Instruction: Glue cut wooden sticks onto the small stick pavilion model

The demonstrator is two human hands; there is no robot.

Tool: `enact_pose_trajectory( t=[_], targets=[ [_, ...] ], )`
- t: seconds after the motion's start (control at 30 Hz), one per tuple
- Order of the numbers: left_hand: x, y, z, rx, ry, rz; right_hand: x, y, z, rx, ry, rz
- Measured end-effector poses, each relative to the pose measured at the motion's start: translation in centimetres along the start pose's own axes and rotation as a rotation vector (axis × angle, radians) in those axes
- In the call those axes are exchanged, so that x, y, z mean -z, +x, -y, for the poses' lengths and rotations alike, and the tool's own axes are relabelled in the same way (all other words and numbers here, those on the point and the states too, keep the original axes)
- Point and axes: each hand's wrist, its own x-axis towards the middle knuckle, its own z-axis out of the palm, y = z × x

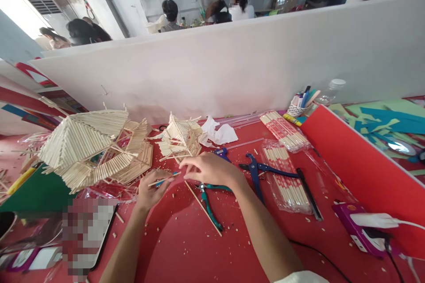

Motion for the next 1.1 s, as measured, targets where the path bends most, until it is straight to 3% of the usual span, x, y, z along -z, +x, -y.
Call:
enact_pose_trajectory(
  t=[0.13, 0.33, 0.5, 0.63, 0.8, 1.1],
  targets=[
    [-0.7, 0.0, -0.1, -0.061, -0.007, -0.164, -2.5, 1.5, 0.4, 0.07, -0.14, -0.139],
    [-0.1, 0.2, -0.3, -0.064, 0.089, -0.08, -3.9, 2.1, -0.9, 0.101, -0.305, -0.277],
    [0.8, 0.2, 0.3, -0.185, 0.284, -0.012, -4.6, 2.6, -1.2, 0.172, -0.449, -0.398],
    [0.9, 0.2, 0.6, -0.16, 0.408, -0.072, -5.2, 3.1, -1.2, 0.158, -0.477, -0.507],
    [0.7, 0.0, 1.0, -0.08, 0.406, -0.128, -5.6, 3.3, -1.0, 0.185, -0.546, -0.531],
    [1.1, 0.3, 1.3, -0.174, 0.523, -0.118, -7.2, 3.7, -1.7, 0.243, -0.566, -0.518]
  ],
)
